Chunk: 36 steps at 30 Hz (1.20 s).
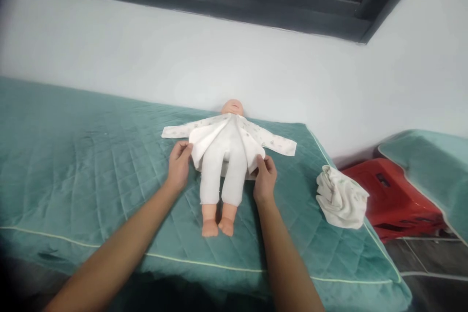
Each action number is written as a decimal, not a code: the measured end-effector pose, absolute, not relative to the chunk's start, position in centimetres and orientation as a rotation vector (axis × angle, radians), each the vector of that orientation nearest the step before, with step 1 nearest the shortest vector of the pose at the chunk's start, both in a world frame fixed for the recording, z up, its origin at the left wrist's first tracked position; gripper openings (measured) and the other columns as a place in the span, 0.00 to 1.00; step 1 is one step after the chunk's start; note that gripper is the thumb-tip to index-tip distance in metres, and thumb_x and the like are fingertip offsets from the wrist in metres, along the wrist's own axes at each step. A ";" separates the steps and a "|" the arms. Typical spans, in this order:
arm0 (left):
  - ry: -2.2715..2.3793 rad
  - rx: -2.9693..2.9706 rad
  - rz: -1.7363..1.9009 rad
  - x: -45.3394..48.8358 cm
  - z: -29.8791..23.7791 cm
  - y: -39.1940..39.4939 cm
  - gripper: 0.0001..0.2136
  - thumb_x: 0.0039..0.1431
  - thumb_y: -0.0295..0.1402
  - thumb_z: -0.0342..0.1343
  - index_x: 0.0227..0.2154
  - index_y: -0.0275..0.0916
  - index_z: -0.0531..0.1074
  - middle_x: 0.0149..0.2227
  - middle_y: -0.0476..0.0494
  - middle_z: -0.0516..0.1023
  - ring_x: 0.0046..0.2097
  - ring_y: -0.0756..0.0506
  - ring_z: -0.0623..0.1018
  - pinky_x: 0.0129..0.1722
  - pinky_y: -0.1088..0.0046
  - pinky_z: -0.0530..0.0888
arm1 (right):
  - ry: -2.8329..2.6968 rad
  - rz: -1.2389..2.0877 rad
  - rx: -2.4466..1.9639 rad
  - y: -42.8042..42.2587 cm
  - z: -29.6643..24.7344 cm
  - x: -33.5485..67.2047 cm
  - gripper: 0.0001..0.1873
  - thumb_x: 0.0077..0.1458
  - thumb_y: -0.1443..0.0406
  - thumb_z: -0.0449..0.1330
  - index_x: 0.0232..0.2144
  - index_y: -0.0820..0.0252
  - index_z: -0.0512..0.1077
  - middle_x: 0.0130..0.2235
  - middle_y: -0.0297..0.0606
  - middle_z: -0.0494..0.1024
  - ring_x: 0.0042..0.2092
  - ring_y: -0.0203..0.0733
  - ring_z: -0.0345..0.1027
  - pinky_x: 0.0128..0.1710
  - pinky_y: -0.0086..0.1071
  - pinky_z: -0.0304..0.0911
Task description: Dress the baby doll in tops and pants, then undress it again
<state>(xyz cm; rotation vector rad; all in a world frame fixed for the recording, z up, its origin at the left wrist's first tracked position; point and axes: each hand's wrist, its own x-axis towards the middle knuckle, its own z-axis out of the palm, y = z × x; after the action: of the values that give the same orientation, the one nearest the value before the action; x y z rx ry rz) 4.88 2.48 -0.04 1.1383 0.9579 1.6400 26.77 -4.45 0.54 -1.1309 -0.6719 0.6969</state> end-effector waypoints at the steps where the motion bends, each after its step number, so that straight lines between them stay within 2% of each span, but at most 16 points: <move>1: 0.929 1.039 1.645 4.8 0.0 2.6 0.09 0.57 0.39 0.60 0.30 0.39 0.70 0.28 0.53 0.67 0.31 0.51 0.68 0.32 0.76 0.67 | -0.640 0.712 -1.092 -4.4 0.6 26.9 0.18 0.50 0.54 0.67 0.26 0.56 0.64 0.23 0.22 0.59 0.24 0.30 0.51 0.23 0.26 0.51; 4: 0.891 0.806 1.658 4.6 0.0 2.8 0.10 0.53 0.38 0.61 0.30 0.40 0.67 0.26 0.55 0.63 0.28 0.53 0.65 0.29 0.78 0.66 | -0.549 0.735 -0.986 -4.3 0.7 27.4 0.18 0.49 0.56 0.68 0.25 0.56 0.62 0.23 0.22 0.60 0.24 0.30 0.54 0.23 0.25 0.53; 7: 0.981 0.714 1.719 4.2 -0.5 2.9 0.11 0.50 0.33 0.61 0.36 0.41 0.66 0.30 0.54 0.65 0.31 0.52 0.69 0.32 0.77 0.69 | -0.493 0.729 -0.940 -4.2 0.7 27.8 0.17 0.49 0.58 0.67 0.25 0.56 0.61 0.26 0.24 0.66 0.27 0.31 0.62 0.29 0.26 0.62; 10: 1.129 0.809 1.809 3.7 -1.4 3.0 0.16 0.50 0.28 0.59 0.42 0.43 0.65 0.39 0.50 0.71 0.40 0.50 0.73 0.42 0.72 0.72 | -0.490 0.696 -0.949 -4.0 0.5 28.0 0.14 0.48 0.59 0.67 0.32 0.56 0.66 0.32 0.27 0.73 0.33 0.34 0.69 0.36 0.28 0.66; 13: 1.299 1.008 1.851 3.3 -2.0 3.2 0.15 0.52 0.28 0.59 0.43 0.43 0.64 0.46 0.45 0.72 0.49 0.46 0.74 0.55 0.64 0.69 | -0.541 0.592 -0.998 -3.8 0.0 28.2 0.18 0.49 0.59 0.65 0.42 0.56 0.67 0.42 0.32 0.77 0.44 0.39 0.73 0.45 0.34 0.68; 15: 1.380 1.099 1.841 3.2 -2.1 3.1 0.14 0.54 0.29 0.58 0.43 0.42 0.64 0.48 0.42 0.72 0.53 0.43 0.73 0.58 0.60 0.67 | -0.564 0.470 -1.104 -3.7 -0.4 28.4 0.23 0.49 0.58 0.64 0.47 0.56 0.66 0.48 0.38 0.75 0.51 0.43 0.71 0.51 0.39 0.67; 18: 1.422 1.155 1.816 3.2 -1.9 2.9 0.13 0.55 0.30 0.57 0.43 0.42 0.65 0.50 0.40 0.72 0.55 0.41 0.72 0.58 0.58 0.68 | -0.552 0.332 -1.295 -4.4 -0.9 28.6 0.29 0.49 0.57 0.65 0.52 0.57 0.64 0.56 0.44 0.70 0.58 0.48 0.65 0.58 0.46 0.62; 22: 1.419 1.187 1.795 3.0 -1.8 2.6 0.12 0.55 0.30 0.57 0.43 0.42 0.66 0.50 0.39 0.73 0.55 0.41 0.73 0.58 0.57 0.68 | -0.694 0.260 -1.411 -7.3 -1.0 28.9 0.26 0.53 0.57 0.62 0.53 0.57 0.66 0.60 0.48 0.66 0.62 0.50 0.60 0.61 0.49 0.59; 25: 1.409 1.198 1.798 2.8 -1.8 2.3 0.13 0.55 0.30 0.57 0.44 0.41 0.67 0.50 0.38 0.73 0.55 0.40 0.73 0.59 0.56 0.68 | -0.992 0.077 -1.491 -10.7 -0.3 31.0 0.22 0.55 0.58 0.61 0.52 0.55 0.68 0.62 0.47 0.65 0.63 0.51 0.59 0.61 0.53 0.58; 29: 1.407 1.220 1.805 2.5 -1.6 1.1 0.14 0.56 0.29 0.56 0.45 0.40 0.66 0.50 0.37 0.73 0.55 0.40 0.74 0.58 0.56 0.69 | -1.329 -0.356 -1.709 -15.4 1.5 37.7 0.22 0.55 0.58 0.61 0.51 0.58 0.68 0.62 0.53 0.67 0.66 0.58 0.57 0.65 0.58 0.49; 31: 1.398 1.241 1.791 2.4 -1.5 -0.1 0.14 0.56 0.29 0.56 0.45 0.40 0.67 0.50 0.37 0.73 0.55 0.40 0.74 0.57 0.56 0.70 | -1.337 -0.478 -1.927 -17.3 2.6 41.8 0.28 0.50 0.57 0.65 0.52 0.59 0.68 0.63 0.59 0.65 0.67 0.65 0.54 0.63 0.59 0.49; 32: 1.381 1.269 1.772 2.3 -1.4 -0.8 0.14 0.56 0.29 0.56 0.45 0.40 0.67 0.50 0.38 0.73 0.55 0.40 0.74 0.56 0.57 0.71 | -1.292 -0.491 -2.067 -18.0 3.1 43.6 0.29 0.47 0.56 0.67 0.50 0.59 0.69 0.61 0.62 0.67 0.65 0.69 0.56 0.59 0.59 0.52; 34: 1.328 1.355 1.721 2.3 -1.1 -2.5 0.13 0.58 0.29 0.56 0.46 0.40 0.68 0.51 0.38 0.73 0.55 0.41 0.74 0.55 0.59 0.72 | -1.218 -0.220 -2.354 -18.9 4.0 46.7 0.22 0.46 0.53 0.69 0.41 0.56 0.72 0.46 0.60 0.76 0.51 0.70 0.70 0.46 0.56 0.60; 36: 1.267 1.444 1.671 2.3 -0.6 -4.3 0.12 0.60 0.31 0.55 0.47 0.42 0.68 0.52 0.39 0.73 0.56 0.41 0.74 0.55 0.60 0.73 | -1.137 0.009 -2.476 -19.1 5.0 48.3 0.16 0.47 0.54 0.68 0.35 0.53 0.71 0.32 0.48 0.76 0.37 0.62 0.73 0.36 0.50 0.60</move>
<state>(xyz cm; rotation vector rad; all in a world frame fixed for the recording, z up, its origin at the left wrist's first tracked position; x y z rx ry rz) 2.31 -4.34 -0.58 1.4439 1.2675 1.6714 48.26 -19.13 5.04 -2.4762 -1.1372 0.0087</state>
